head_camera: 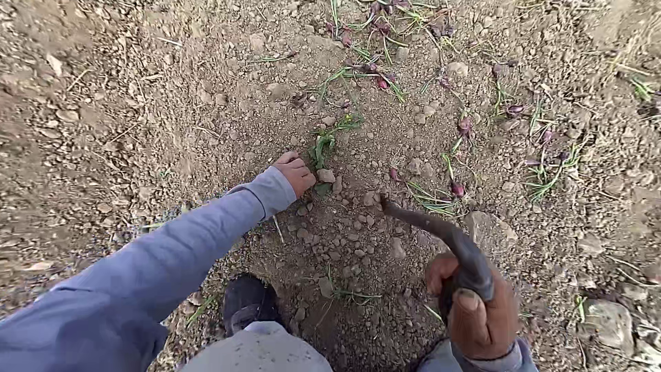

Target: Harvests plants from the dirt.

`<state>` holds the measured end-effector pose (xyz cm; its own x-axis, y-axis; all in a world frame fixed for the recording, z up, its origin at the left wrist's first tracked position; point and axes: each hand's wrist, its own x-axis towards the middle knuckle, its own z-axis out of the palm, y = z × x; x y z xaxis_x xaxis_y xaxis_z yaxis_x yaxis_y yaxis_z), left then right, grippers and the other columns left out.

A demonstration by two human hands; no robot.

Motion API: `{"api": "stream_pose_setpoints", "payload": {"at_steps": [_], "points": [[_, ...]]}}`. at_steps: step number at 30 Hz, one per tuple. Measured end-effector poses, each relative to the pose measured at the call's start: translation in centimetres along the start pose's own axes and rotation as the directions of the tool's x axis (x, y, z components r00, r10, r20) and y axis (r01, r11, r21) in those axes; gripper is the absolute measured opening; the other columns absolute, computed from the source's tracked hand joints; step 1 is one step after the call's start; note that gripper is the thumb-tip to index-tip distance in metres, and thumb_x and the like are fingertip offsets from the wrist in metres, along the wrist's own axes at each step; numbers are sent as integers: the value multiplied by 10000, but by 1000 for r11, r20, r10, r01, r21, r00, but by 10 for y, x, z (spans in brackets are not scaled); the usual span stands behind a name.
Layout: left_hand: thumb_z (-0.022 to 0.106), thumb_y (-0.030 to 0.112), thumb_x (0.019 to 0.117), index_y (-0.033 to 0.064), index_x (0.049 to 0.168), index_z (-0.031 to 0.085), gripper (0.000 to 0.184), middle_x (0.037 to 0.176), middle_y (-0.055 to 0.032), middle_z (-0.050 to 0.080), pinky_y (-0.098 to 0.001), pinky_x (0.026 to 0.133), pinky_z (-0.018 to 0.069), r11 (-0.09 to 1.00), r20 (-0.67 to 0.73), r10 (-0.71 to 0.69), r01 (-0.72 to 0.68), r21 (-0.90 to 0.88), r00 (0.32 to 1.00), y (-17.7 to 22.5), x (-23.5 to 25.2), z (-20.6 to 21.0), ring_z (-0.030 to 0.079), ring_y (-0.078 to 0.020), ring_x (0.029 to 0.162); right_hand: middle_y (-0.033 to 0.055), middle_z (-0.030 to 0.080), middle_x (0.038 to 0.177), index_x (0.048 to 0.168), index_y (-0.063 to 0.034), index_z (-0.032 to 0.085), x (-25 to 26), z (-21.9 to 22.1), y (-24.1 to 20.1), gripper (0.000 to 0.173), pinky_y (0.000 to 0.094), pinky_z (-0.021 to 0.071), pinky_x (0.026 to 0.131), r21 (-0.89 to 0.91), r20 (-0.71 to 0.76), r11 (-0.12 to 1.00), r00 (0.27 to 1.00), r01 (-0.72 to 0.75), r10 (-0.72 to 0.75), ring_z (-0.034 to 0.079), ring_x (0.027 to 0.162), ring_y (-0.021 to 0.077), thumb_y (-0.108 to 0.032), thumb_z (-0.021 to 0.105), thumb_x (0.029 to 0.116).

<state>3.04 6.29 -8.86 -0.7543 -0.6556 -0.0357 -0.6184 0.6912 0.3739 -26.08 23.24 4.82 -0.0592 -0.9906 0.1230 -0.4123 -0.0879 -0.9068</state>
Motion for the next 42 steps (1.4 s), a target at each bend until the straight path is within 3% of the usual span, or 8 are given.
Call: {"api": "stream_pose_setpoints", "payload": {"at_steps": [7,12,18,23,32,35,38,42], "points": [[816,86,848,52,882,810,48,864,-195,729,-702,887,477,958,54,-209,215,-190,976,-7,-57,-15,690,-457,938,-59,612,793,1028,-172,636,45,41,-51,346,224,531,747,648,149,761,975,31,-166,620,737,50,-508,562,987],[784,156,901,91,930,822,81,940,-156,734,-660,934,437,929,98,-276,292,-226,956,0,-31,-41,657,-410,1018,-38,555,603,932,-140,593,38,131,10,643,267,504,438,211,112,976,993,-63,40,561,490,55,-743,375,969],[555,21,1018,52,1251,729,292,1463,-173,565,-617,1200,248,923,713,-318,375,82,625,55,14,-22,432,-395,1435,-96,617,770,1061,-223,629,0,26,-28,458,169,521,664,377,183,924,983,-64,-7,611,685,-4,-646,462,1003],[657,122,991,88,1150,780,205,1235,-160,696,-618,1043,399,978,285,-154,187,-93,946,78,88,-50,584,-398,1243,-120,608,714,1025,-253,616,-10,5,-16,493,172,517,551,296,16,943,987,-155,158,594,605,-21,-699,411,984],[570,36,1027,14,1307,677,301,1499,-183,561,-697,1161,264,971,716,-212,62,230,665,137,206,-28,422,-414,1466,-125,598,680,988,-266,622,-41,-53,13,493,189,504,501,158,-252,978,952,-138,175,577,560,-9,-706,399,989],[513,171,1095,-68,1306,649,347,1397,-312,595,-683,1138,344,941,688,-305,320,111,658,111,196,-38,515,-490,1373,-125,603,703,1042,-257,608,-25,-67,-17,434,166,509,511,291,-249,951,951,-109,185,584,574,-17,-659,450,999],[643,181,1036,-74,1072,711,266,929,-259,709,-616,882,538,832,595,-311,514,-206,741,74,137,-15,697,-392,863,-55,612,763,1031,-195,635,-27,-74,-20,386,239,545,683,501,-209,860,978,102,6,624,688,63,-568,543,986],[721,216,988,-50,1056,742,275,930,-238,730,-617,900,532,768,586,-313,562,-307,748,104,124,-12,706,-379,879,5,569,612,963,-88,591,-15,-17,59,670,265,511,461,76,-214,995,974,-58,73,571,502,67,-719,368,989]]}}
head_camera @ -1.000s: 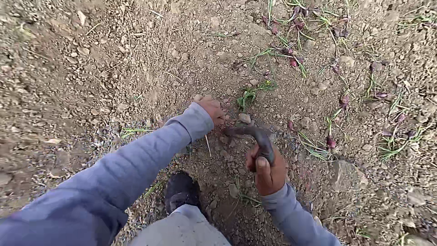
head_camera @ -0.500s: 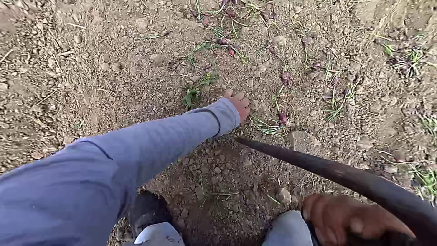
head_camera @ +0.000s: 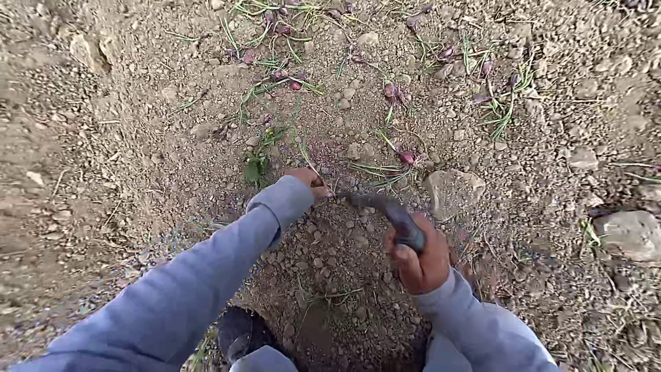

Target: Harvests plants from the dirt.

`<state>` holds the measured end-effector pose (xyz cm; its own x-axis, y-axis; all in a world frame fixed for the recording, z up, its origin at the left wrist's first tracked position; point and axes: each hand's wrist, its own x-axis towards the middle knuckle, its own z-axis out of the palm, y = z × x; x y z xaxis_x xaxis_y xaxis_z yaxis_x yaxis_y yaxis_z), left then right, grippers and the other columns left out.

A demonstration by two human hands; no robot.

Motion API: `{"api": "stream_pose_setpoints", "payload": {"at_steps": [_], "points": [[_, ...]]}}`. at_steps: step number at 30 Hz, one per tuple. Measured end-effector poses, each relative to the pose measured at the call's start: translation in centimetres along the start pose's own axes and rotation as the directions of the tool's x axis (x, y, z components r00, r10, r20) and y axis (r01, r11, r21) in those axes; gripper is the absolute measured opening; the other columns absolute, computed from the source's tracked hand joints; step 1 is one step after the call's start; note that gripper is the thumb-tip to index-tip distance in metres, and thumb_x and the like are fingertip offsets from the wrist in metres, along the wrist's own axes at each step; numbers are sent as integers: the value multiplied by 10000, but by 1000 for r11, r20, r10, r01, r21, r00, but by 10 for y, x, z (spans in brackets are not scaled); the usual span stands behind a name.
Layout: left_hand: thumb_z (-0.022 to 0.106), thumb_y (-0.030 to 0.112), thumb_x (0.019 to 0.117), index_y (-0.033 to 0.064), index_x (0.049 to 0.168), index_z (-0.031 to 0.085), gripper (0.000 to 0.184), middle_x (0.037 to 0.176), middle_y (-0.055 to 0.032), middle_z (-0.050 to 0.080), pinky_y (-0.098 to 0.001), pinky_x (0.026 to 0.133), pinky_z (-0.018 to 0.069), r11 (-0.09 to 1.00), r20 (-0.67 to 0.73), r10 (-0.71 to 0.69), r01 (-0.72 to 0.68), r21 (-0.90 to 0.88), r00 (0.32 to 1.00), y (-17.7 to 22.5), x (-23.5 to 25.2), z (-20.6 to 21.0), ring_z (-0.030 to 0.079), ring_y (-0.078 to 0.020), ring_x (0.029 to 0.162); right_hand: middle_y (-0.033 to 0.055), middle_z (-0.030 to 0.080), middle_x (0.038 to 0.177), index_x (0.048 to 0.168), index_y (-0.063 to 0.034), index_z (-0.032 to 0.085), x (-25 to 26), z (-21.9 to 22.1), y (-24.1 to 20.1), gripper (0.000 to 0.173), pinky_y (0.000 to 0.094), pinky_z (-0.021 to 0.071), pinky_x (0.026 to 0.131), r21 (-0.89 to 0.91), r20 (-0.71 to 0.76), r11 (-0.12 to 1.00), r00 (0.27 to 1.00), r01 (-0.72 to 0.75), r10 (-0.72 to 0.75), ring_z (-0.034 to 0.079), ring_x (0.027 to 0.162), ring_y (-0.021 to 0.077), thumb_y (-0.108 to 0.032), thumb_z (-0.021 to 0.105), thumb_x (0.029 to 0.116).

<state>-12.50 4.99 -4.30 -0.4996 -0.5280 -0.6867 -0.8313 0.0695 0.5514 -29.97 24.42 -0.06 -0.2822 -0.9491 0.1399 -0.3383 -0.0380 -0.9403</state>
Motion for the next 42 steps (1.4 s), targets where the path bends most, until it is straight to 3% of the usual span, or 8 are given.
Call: {"api": "stream_pose_setpoints", "payload": {"at_steps": [7,13,17,20,24,30,36,42], "points": [[581,90,1021,86,1333,681,327,1478,-167,566,-648,1123,337,719,255,-292,36,694,922,92,7,50,457,-398,1425,-46,599,784,1034,-177,615,-18,-101,-52,441,208,533,698,355,97,935,995,-12,-24,603,702,34,-605,516,995],[692,224,1000,82,1352,671,380,1416,-204,605,-666,1074,404,913,-55,51,-25,406,997,140,25,40,489,-442,1385,-19,583,673,1019,-155,600,-21,-139,-7,604,234,503,480,34,20,990,991,-134,134,585,552,44,-712,369,998],[631,142,1031,89,1475,555,454,1553,-192,493,-696,1086,387,856,58,-128,80,511,990,166,74,65,416,-464,1453,-56,604,770,1038,-186,618,-25,-176,-24,451,186,516,672,342,103,934,992,-107,76,603,692,15,-618,499,997],[469,98,1097,-1,1456,544,380,1510,-263,524,-675,1135,366,919,-126,-176,209,334,976,165,87,18,496,-468,1406,-12,585,675,993,-135,598,-32,-162,18,614,214,520,517,179,20,975,991,-132,131,593,567,35,-707,375,999],[739,139,935,98,1618,329,798,1648,-259,307,-776,1093,321,854,-607,-393,519,37,691,145,63,-36,286,-530,1501,8,602,658,970,-54,593,-34,-143,57,688,280,541,505,175,22,960,975,-220,220,596,544,64,-713,394,990],[710,107,972,107,1362,681,391,1484,-205,557,-683,1115,359,890,-266,-14,133,436,964,177,78,28,435,-464,1428,-21,569,651,1039,-77,580,-30,-149,28,640,231,496,477,421,4,873,962,-248,272,552,521,26,-696,427,987],[592,144,1050,65,1342,668,312,1488,-158,572,-598,1177,328,816,-193,-25,132,563,981,192,137,58,409,-381,1483,-121,621,723,1033,-271,638,25,-188,29,435,184,533,593,560,-271,819,961,121,43,608,618,9,-670,471,984],[418,128,1116,-20,1405,543,347,1297,-317,642,-649,1016,492,938,-268,-128,204,281,955,179,82,38,653,-496,1182,-110,602,670,980,-271,626,21,-229,2,428,188,528,526,511,-131,851,967,-121,217,601,560,15,-684,515,959]]}}
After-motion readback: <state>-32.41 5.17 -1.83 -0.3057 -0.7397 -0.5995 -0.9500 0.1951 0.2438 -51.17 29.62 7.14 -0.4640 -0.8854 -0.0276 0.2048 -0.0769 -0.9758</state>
